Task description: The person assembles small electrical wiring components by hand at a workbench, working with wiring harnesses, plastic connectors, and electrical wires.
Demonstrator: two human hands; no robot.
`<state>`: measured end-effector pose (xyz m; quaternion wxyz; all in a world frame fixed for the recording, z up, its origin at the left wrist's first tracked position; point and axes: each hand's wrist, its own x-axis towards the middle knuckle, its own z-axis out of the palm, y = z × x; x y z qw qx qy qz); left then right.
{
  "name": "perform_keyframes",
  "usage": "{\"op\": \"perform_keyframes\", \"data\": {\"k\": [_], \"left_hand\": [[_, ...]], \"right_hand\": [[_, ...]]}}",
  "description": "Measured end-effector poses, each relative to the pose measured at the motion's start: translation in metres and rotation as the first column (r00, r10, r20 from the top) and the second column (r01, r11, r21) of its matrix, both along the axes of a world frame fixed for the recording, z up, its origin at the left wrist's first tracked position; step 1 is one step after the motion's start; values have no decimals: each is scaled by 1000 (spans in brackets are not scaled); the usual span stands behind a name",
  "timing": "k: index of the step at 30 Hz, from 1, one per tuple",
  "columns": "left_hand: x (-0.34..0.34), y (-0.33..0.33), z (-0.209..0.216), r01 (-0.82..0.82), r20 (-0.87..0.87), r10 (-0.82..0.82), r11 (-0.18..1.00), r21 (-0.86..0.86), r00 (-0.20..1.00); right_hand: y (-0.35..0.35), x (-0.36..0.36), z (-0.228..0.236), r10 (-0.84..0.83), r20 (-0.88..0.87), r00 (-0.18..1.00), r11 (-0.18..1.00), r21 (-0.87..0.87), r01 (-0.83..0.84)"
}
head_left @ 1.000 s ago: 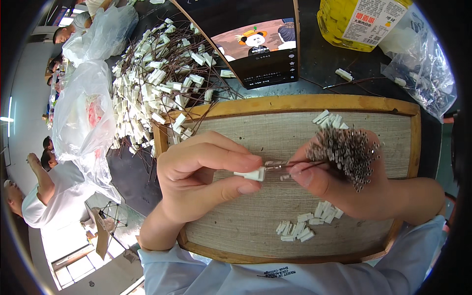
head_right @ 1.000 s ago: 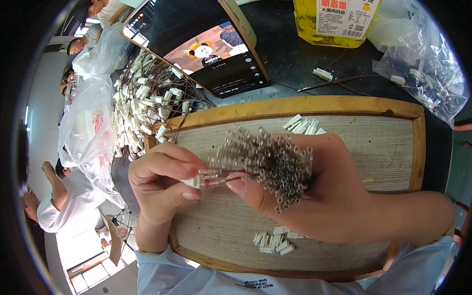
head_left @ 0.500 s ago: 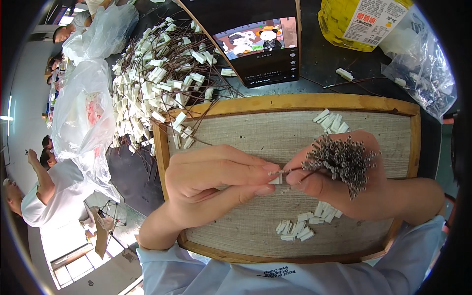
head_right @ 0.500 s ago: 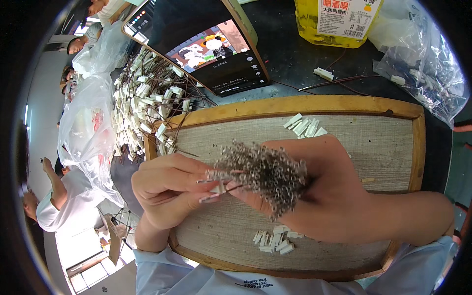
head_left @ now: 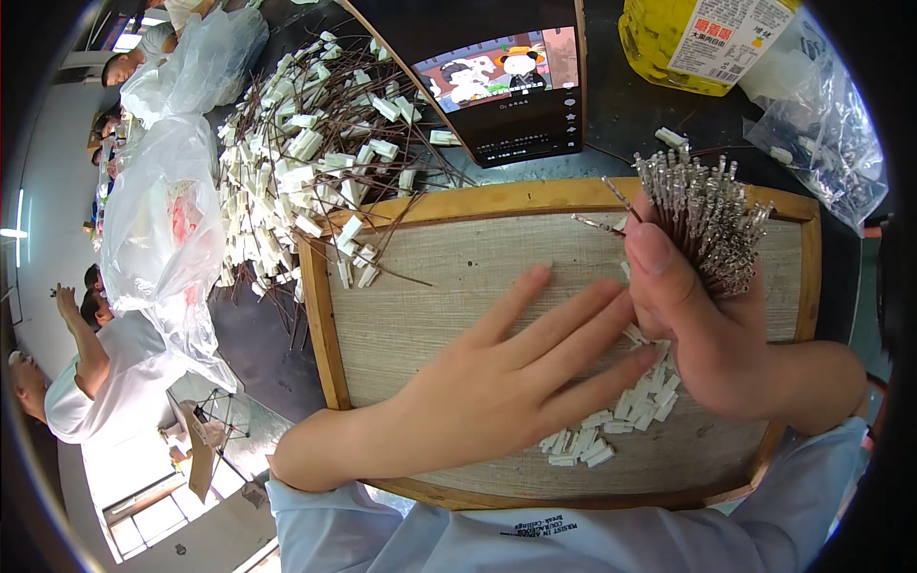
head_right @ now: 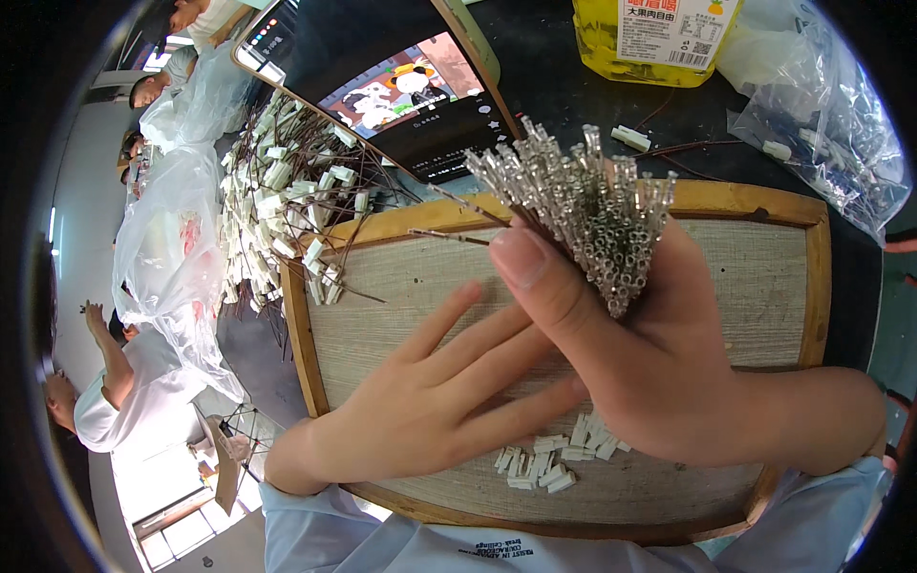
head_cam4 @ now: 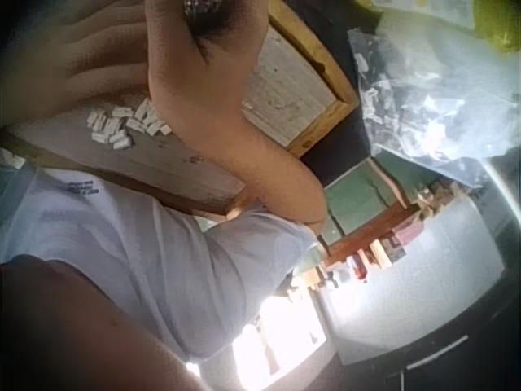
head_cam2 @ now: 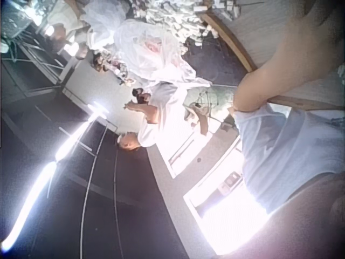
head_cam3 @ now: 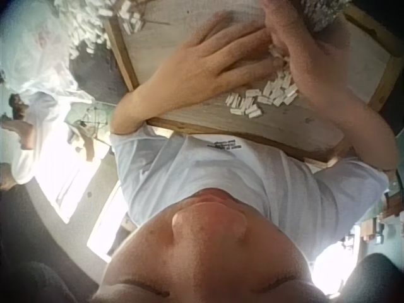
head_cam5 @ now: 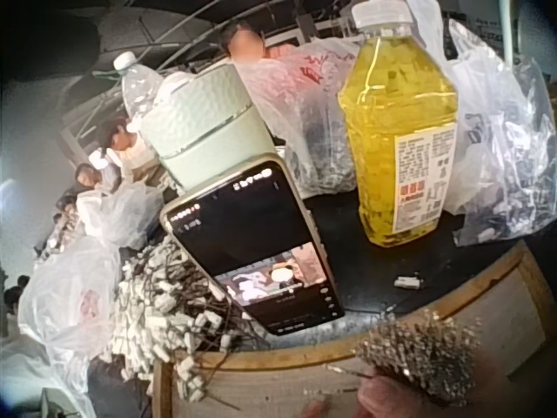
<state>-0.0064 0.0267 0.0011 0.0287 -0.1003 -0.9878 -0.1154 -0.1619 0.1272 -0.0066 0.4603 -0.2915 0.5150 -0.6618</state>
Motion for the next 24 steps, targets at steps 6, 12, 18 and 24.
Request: {"op": "perform_keyframes", "data": {"k": [6,12,18,24], "left_hand": [[-8,5,-2,-78,108,72,996,50,991],[-7,-6,-5,6,-106,-12,998,-57,994],[0,-17,4,-30,-17,30,1000,-6,999],[5,-43,3,-370,137,413,560,741,901]], "right_hand": [[4,-3,4,38,-71,997,994,101,-31],[4,-1,5,14,-17,1000,993,120,-12],[4,2,6,13,-82,997,998,61,-8],[4,-1,14,112,54,992,985,128,-118]]}}
